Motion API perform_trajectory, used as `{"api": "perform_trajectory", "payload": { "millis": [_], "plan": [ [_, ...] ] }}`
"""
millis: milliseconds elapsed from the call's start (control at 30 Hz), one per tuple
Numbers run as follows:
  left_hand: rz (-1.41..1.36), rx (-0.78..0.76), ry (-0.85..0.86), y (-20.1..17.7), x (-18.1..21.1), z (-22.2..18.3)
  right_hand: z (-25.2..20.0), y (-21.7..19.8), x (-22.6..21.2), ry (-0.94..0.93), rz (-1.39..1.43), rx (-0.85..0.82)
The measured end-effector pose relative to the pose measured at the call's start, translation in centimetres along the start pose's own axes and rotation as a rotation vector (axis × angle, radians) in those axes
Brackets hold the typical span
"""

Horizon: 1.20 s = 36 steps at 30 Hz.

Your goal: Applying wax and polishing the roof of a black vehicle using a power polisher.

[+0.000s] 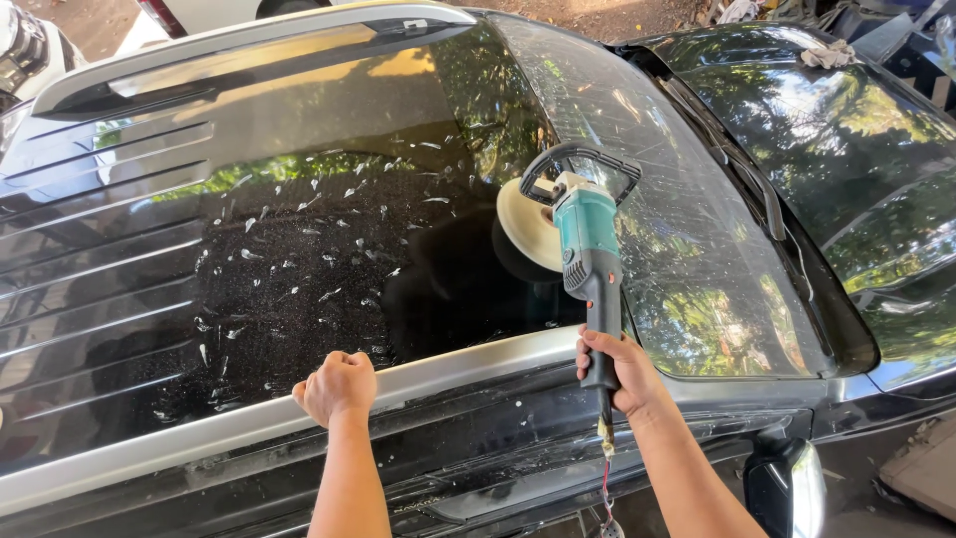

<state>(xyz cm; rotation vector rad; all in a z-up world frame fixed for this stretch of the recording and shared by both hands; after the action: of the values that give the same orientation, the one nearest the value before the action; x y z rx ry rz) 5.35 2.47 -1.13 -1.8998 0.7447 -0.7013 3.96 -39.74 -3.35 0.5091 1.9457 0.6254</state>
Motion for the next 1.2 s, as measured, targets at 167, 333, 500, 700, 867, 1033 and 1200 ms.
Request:
{"api": "perform_trajectory", "payload": {
  "millis": [167, 333, 500, 700, 867, 1033, 1200],
  "plan": [
    [-0.009, 0.005, -0.003, -0.4, 0.1, -0.3, 1.2, 1.1, 0.3, 0.026, -0.034, 0.012],
    [-0.033, 0.038, 0.013, 0.1, -0.3, 0.1, 1.6, 2.5, 2.3, 0.056, -0.068, -0.029],
    [-0.052, 0.002, 0.008, -0.1, -0.1, -0.1, 1.7, 5.0, 4.3, 0.123, -0.085, -0.098],
    [-0.061, -0.032, 0.023, -0.5, 0.0, -0.5, 1.5, 9.7, 6.3, 0.201, -0.103, -0.176],
    [-0.093, -0.008, 0.031, -0.5, -0.1, -0.3, 1.4, 12.6, 8.1, 0.236, -0.145, -0.212],
    [-0.114, 0.052, 0.050, -0.2, -0.3, 0.1, 1.1, 14.3, 9.4, 0.265, -0.197, -0.234],
    [-0.130, 0.018, 0.032, 0.0, -0.4, 0.2, 0.7, 14.9, 9.5, 0.274, -0.221, -0.243]
  ]
}}
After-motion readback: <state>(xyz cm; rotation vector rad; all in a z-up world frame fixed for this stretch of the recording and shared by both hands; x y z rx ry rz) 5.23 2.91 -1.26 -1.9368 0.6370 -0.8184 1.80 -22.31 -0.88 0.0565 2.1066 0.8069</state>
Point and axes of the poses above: each hand's wrist, its own z-axis towards the middle knuckle, its own y-axis out of the palm, x = y × z, the point moved 5 cm from there along z, towards the middle knuckle, and after that the axes turned 9 degrees about -x, right-handed, at the moved point
